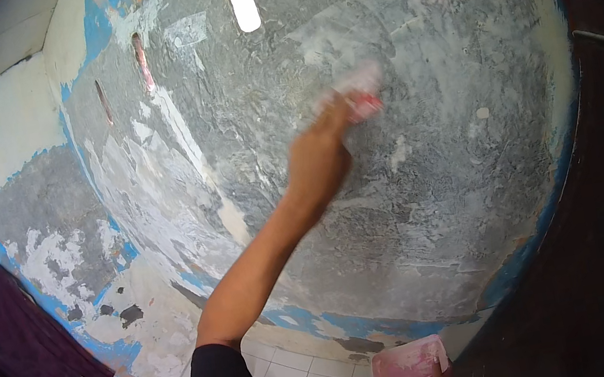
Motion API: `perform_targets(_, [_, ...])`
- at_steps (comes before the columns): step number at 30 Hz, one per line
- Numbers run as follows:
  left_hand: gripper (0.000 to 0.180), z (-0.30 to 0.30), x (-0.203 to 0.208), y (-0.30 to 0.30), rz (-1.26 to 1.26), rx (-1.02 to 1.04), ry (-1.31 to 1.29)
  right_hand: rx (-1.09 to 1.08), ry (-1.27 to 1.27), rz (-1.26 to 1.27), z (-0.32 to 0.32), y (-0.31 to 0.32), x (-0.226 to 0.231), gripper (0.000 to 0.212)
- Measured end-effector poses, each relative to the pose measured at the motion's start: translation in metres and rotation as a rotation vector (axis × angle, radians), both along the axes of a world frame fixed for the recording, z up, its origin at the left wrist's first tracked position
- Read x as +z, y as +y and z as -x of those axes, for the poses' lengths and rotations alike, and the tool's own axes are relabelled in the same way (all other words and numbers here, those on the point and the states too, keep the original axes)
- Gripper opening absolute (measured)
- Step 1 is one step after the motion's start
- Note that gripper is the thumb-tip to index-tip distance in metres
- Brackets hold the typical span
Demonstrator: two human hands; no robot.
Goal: The person applies wall putty from a container to damaged sections of a wall using a plastic spreader.
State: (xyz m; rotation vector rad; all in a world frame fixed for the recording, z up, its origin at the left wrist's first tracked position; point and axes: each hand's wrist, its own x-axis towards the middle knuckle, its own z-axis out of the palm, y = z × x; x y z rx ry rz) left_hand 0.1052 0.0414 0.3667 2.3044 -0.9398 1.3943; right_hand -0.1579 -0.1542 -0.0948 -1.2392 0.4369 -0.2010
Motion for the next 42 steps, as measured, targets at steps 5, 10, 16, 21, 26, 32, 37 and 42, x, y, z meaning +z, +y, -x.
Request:
perform_targets(5, [0.08,-0.06,0.004,0.033,0.032,0.298,-0.35,0.043,0.049,-0.072,0.002,0.007,0.003,0.077])
perform_targets(10, [0.08,-0.027,-0.057,0.029,-0.103,0.109,-0.325,-0.057,0.145,-0.018,-0.005,0.009,0.013,0.068])
perform_targets(16, [0.075,-0.018,0.046,0.059,0.204,0.114,-0.179,-0.063,-0.002,-0.038,-0.007,0.029,0.029,0.063])
perform_targets(21, [0.075,-0.048,0.065,0.045,-0.09,0.283,-0.306,-0.107,-0.026,0.017,-0.017,0.059,0.031,0.064])
perform_targets(26, [0.069,-0.041,-0.028,0.032,-0.253,0.044,-0.523,-0.088,-0.025,-0.044,-0.032,0.079,0.012,0.067])
perform_targets(32, [0.054,-0.032,0.025,0.073,-0.104,-0.009,-0.341,-0.15,0.05,-0.039,-0.035,0.096,-0.002,0.076])
perform_targets(37, [0.066,-0.099,-0.01,0.088,-0.231,0.19,-0.504,-0.148,0.054,-0.049,-0.048,0.107,-0.001,0.075])
perform_targets(42, [0.075,-0.043,-0.045,0.086,-0.276,0.034,-0.302,-0.131,0.058,-0.062,-0.04,0.1,-0.002,0.075])
